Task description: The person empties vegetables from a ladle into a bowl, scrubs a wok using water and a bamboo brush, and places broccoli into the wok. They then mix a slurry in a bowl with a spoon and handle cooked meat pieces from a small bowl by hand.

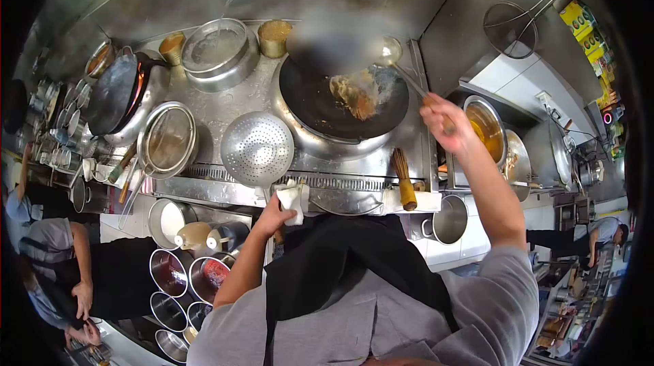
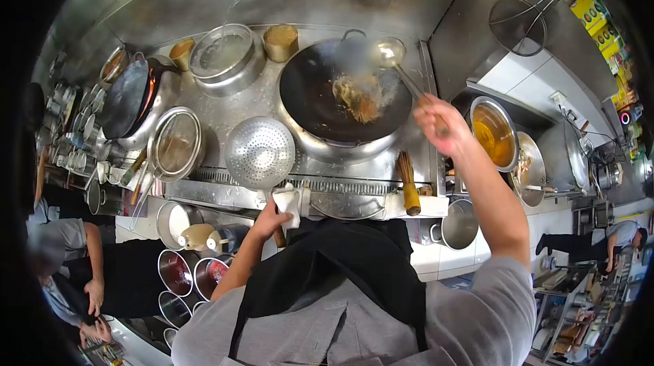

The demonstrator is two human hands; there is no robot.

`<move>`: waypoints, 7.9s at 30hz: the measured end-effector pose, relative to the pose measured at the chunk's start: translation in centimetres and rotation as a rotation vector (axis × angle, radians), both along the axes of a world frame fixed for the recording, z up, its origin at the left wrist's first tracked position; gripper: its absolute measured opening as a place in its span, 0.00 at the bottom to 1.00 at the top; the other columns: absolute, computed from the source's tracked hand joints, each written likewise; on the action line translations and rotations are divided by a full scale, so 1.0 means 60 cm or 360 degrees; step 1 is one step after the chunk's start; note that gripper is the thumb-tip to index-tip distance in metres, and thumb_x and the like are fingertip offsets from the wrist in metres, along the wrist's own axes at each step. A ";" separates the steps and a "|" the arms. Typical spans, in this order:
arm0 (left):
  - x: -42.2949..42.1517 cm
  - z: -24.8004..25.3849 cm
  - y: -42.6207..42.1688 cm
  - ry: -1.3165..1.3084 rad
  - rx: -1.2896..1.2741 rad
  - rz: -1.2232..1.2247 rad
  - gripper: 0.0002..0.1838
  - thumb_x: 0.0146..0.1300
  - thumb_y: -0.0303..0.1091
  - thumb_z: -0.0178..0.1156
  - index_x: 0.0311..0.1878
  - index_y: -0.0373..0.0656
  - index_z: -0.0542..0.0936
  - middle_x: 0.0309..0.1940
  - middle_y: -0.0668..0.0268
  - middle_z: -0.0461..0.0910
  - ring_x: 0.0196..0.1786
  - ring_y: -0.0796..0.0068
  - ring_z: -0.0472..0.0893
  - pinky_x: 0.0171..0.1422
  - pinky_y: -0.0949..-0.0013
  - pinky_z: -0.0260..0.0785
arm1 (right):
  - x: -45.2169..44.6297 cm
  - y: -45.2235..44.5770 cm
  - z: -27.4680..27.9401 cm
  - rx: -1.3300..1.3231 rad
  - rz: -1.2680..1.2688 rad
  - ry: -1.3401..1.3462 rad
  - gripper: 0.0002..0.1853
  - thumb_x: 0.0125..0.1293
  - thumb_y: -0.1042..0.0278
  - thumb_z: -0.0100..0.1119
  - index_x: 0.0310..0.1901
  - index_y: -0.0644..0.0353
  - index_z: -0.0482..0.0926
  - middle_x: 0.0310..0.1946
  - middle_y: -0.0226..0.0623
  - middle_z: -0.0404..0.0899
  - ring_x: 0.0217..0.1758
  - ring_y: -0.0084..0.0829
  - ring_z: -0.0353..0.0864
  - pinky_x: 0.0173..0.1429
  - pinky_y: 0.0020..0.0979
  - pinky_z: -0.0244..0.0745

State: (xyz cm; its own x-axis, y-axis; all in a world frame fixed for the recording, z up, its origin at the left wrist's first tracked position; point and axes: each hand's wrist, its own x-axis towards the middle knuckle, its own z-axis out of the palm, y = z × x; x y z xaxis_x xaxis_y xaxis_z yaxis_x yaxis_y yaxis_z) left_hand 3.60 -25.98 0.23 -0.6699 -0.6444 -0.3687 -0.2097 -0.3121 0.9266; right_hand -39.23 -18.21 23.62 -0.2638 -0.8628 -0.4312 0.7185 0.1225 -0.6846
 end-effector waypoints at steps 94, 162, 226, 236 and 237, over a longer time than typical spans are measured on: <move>-0.233 0.183 -0.029 -0.0751 -0.0959 0.0569 0.42 0.54 0.25 0.57 0.71 0.40 0.48 0.48 0.39 0.75 0.47 0.44 0.79 0.50 0.53 0.70 | -0.017 0.167 -0.283 0.0248 0.0369 0.2368 0.48 0.54 0.82 0.50 0.75 0.42 0.41 0.51 0.51 0.76 0.44 0.44 0.81 0.47 0.38 0.76; -0.269 0.075 -0.257 -0.0748 -0.0779 0.0963 0.31 0.57 0.46 0.59 0.54 0.29 0.65 0.45 0.40 0.78 0.51 0.42 0.78 0.56 0.53 0.69 | -0.048 0.221 -0.265 0.0308 -0.0140 0.1325 0.37 0.59 0.76 0.57 0.70 0.56 0.53 0.53 0.38 0.69 0.51 0.31 0.71 0.57 0.31 0.69; -0.266 -0.010 -0.269 -0.0254 -0.0552 0.0767 0.23 0.61 0.31 0.58 0.55 0.36 0.61 0.41 0.59 0.74 0.41 0.69 0.77 0.43 0.66 0.72 | -0.088 -0.210 -0.239 0.0460 0.1726 0.2514 0.23 0.64 0.50 0.56 0.60 0.44 0.75 0.56 0.41 0.77 0.58 0.42 0.77 0.64 0.34 0.68; -0.255 0.043 -0.236 0.0097 -0.0302 0.0819 0.19 0.62 0.30 0.60 0.54 0.40 0.66 0.41 0.63 0.75 0.40 0.73 0.78 0.42 0.69 0.74 | 0.086 -0.336 -0.283 0.0801 0.0781 0.2593 0.25 0.65 0.48 0.50 0.63 0.42 0.70 0.46 0.48 0.80 0.51 0.50 0.79 0.54 0.47 0.73; -0.255 0.055 -0.230 0.0106 -0.0202 0.0859 0.20 0.63 0.33 0.60 0.54 0.41 0.66 0.40 0.64 0.75 0.40 0.72 0.78 0.42 0.70 0.74 | 0.079 -0.303 -0.293 0.0666 0.0877 0.2611 0.26 0.66 0.48 0.48 0.64 0.42 0.68 0.49 0.51 0.78 0.54 0.49 0.77 0.57 0.46 0.72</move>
State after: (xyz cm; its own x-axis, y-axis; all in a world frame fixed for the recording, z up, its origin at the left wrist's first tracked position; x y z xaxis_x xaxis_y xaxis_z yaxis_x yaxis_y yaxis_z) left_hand -11.71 -39.80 3.54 -0.2516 -0.9391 -0.2342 0.0094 -0.2443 0.9697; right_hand -34.51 -36.38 6.01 -0.3535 -0.9038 -0.2411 -0.7840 0.4269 -0.4507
